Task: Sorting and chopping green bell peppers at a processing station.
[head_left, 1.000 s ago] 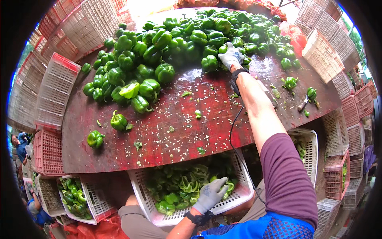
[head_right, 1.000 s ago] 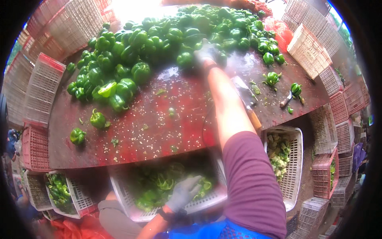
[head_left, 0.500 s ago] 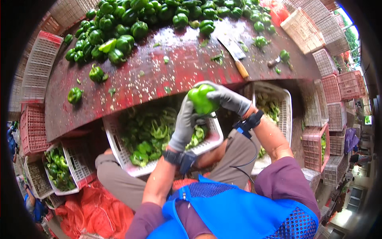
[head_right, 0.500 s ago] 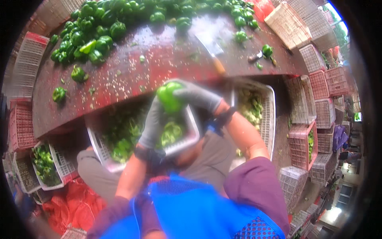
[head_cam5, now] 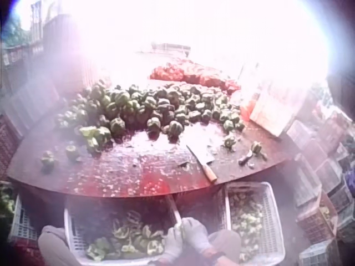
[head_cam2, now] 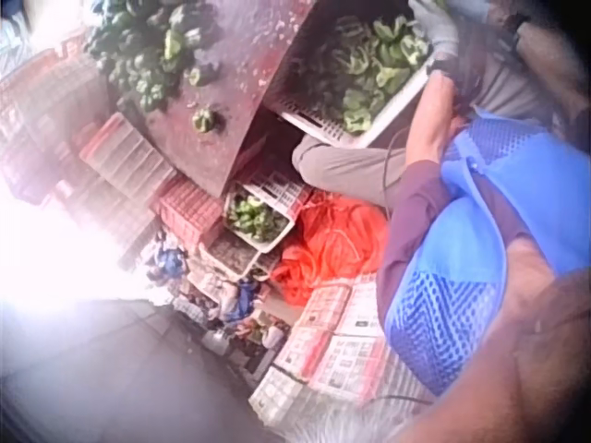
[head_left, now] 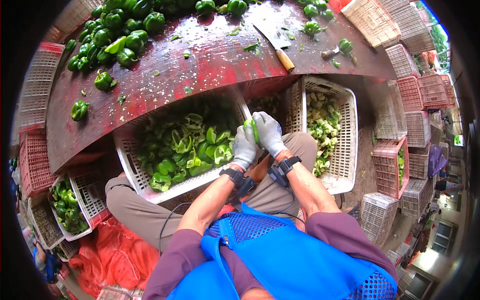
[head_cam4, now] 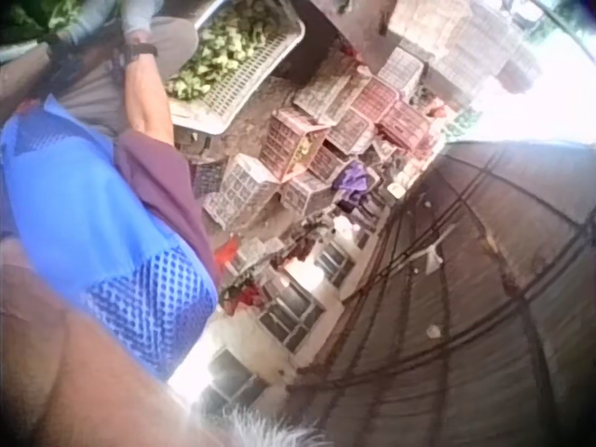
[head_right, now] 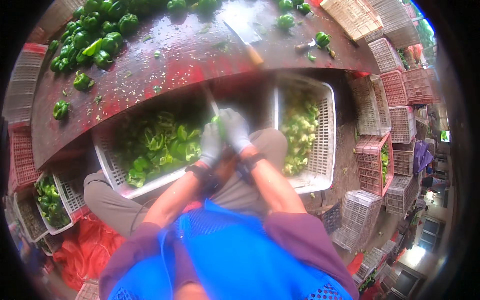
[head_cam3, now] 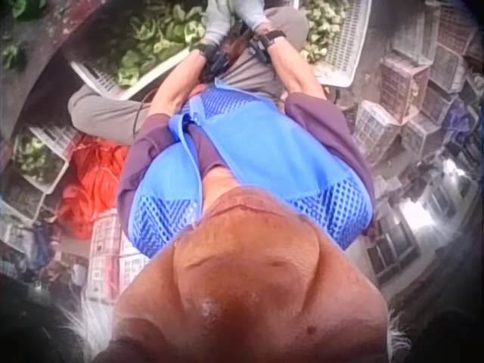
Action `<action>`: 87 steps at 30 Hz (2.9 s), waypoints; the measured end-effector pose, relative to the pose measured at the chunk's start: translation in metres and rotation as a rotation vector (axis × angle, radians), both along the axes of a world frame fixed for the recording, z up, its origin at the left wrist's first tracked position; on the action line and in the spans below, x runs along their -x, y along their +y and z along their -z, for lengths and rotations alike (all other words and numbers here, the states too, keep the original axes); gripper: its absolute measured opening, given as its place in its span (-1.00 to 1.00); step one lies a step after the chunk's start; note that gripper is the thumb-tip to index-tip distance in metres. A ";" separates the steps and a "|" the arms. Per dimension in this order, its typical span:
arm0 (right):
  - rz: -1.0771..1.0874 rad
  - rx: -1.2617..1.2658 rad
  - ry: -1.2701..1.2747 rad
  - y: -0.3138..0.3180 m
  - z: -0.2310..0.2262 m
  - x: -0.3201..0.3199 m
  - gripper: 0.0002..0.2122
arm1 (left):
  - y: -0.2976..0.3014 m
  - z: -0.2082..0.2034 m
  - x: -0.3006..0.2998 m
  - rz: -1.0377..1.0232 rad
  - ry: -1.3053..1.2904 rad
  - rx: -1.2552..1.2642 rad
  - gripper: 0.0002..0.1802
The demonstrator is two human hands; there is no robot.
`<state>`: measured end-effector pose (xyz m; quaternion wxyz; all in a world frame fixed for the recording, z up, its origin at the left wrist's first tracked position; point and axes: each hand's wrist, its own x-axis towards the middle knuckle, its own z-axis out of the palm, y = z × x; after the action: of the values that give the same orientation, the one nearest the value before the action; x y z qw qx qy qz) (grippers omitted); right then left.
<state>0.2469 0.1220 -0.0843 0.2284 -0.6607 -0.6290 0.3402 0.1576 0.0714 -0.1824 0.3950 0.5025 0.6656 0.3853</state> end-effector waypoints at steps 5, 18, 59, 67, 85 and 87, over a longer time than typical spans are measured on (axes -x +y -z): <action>-0.048 -0.004 -0.306 0.010 -0.015 0.019 -0.58 | 0.007 0.018 -0.003 -0.039 0.031 -0.112 -0.41; 0.093 -0.237 -0.079 -0.019 -0.007 0.052 -0.66 | -0.007 -0.065 0.055 -0.165 -0.923 -0.011 -0.48; -0.109 -0.028 0.711 -0.008 -0.068 0.108 -0.70 | -0.039 -0.167 0.146 0.169 -0.751 0.261 -0.81; -0.336 -0.152 0.052 0.040 -0.041 0.105 -0.61 | -0.041 -0.151 0.177 0.186 -1.061 0.110 -0.60; -0.805 -0.555 -0.233 -0.040 -0.058 0.100 -0.77 | -0.026 -0.138 0.188 0.197 0.447 0.275 -0.51; -0.439 -0.518 -0.106 -0.023 -0.054 0.098 -0.77 | -0.027 -0.143 0.187 0.118 0.028 0.169 -0.54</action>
<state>0.1487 0.0988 -0.0304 0.2771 -0.4465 -0.8326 0.1751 -0.0295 0.0444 -0.0394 0.4487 0.5107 0.6706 0.2968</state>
